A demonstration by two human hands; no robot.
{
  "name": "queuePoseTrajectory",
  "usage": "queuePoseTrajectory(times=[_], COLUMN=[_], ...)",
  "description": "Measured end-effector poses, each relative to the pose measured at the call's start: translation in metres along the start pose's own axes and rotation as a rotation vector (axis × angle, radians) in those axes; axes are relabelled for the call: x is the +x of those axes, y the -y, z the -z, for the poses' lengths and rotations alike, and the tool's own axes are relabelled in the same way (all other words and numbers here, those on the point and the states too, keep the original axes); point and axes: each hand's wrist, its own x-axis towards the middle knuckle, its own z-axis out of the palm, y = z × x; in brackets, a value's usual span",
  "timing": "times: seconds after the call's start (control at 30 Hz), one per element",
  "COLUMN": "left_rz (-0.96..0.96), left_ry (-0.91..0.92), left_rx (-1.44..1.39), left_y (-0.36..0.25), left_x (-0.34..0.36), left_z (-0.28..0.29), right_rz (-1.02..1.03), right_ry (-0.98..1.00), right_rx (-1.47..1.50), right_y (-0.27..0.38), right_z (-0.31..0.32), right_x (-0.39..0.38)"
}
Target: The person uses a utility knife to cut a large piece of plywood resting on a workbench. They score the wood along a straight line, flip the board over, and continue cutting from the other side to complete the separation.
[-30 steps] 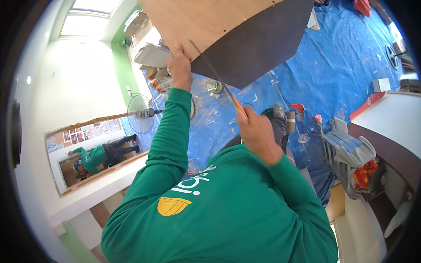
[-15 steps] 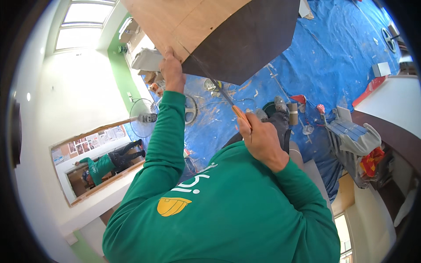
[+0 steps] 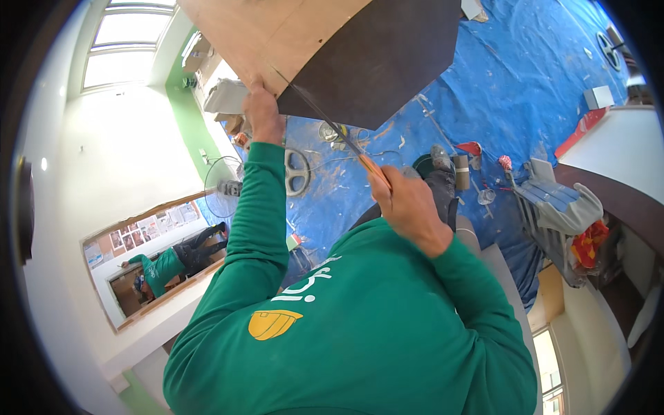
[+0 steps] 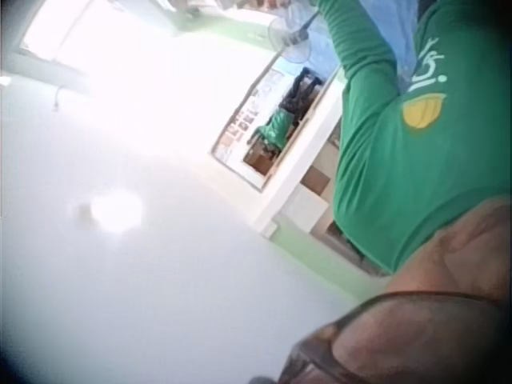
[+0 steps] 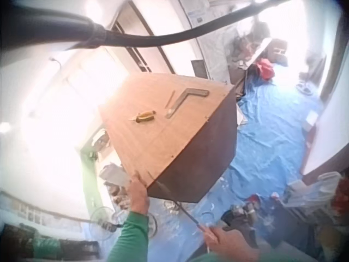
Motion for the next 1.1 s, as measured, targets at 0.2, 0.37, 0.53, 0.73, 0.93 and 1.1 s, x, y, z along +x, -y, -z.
queuePoseTrajectory(times=[0.2, 0.37, 0.53, 0.73, 0.93, 1.1], left_rz=[-0.019, -0.050, -0.002, 0.004, -0.016, 0.024], left_ry=[0.035, 0.052, -0.037, 0.010, 0.072, 0.018], left_rx=[-0.001, 0.014, 0.035, 0.002, 0.053, -0.039], left_y=[0.000, 0.000, 0.003, -0.006, -0.017, 0.004], left_x=[0.007, 0.012, -0.002, -0.002, -0.006, 0.001], left_z=[-0.011, -0.003, -0.005, -0.013, -0.004, 0.001], right_rz=[0.281, 0.215, 0.063, 0.311, 0.307, -0.008], right_ry=[-0.197, -0.118, -0.073, -0.181, -0.136, -0.064], right_rx=[-0.215, -0.192, -0.047, -0.227, -0.231, -0.021], right_y=[0.019, 0.040, -0.011, 0.021, 0.023, -0.010], right_z=[-0.059, -0.046, -0.014, -0.056, -0.048, -0.017], right_x=[0.155, 0.138, 0.009, 0.151, 0.128, 0.006])
